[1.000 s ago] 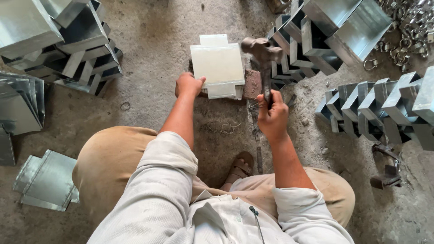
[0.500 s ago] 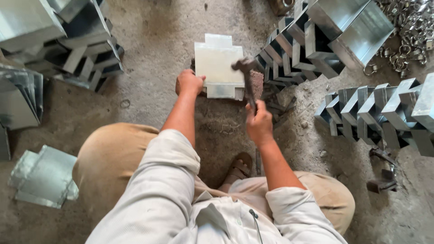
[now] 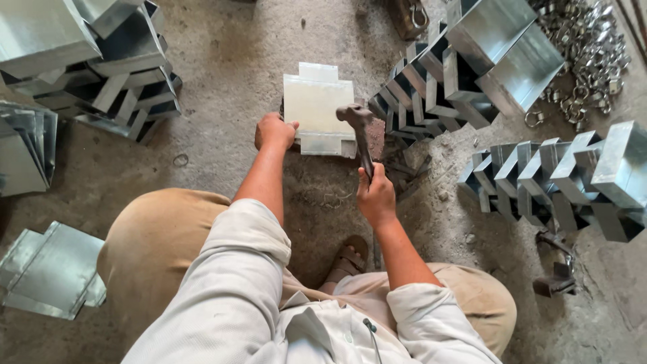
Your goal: The person sits on the floor and repeatedly hammers a stack of square metal plates placed on a brick. They adjust the stack and continue striking the metal with a hammer, surrounded by piles of similar metal pieces.
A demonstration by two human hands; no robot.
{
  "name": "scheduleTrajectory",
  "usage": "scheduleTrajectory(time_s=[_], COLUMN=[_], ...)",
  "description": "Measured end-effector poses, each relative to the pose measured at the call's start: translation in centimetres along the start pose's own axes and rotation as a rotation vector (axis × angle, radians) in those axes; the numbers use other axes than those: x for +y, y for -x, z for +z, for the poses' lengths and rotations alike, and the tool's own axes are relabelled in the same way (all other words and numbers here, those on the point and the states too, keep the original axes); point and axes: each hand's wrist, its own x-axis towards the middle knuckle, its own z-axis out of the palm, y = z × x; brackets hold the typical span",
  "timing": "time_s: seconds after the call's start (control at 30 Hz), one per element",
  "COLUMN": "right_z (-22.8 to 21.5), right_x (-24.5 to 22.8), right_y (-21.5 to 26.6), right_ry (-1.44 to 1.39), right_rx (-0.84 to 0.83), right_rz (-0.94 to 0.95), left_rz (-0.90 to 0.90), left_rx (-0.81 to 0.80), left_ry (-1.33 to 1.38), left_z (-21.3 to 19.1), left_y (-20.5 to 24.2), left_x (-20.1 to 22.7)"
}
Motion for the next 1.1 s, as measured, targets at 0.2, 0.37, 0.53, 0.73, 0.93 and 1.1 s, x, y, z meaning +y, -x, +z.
scheduleTrajectory(time_s=[0.2, 0.37, 0.53, 0.73, 0.93, 1.1], right_z=[2.1, -0.7, -0.4, 3.4, 3.4, 3.0], right_x=[0.0, -4.1, -3.7, -0.9, -3.0, -3.8], right_y=[-0.4, 0.0, -1.0, 0.3, 0.2, 0.3], right_ry=[0.174, -0.130, -0.384, 0.102, -0.047, 0.113], right_rx=[-0.016, 0.254, 0.462, 0.063, 0.001, 0.004], right_rz=[-0.081, -0.294, -0.437, -0.262, -0.108, -0.151], left_rz=[0.004, 0.047, -0.023, -0.016, 0.002, -0.001], left_rx=[-0.011, 0.012, -0.027, -0.045, 0.003, 0.030], left_ry=[0.006, -0.022, 0.031, 0.041, 0.050, 0.035], left_z=[-0.8, -0.4, -1.1, -1.6, -0.8, -1.2], left_y=[0.4, 0.4, 0.6, 0.7, 0.2, 0.1], left_x=[0.6, 0.1, 0.7, 0.7, -0.1, 0.3])
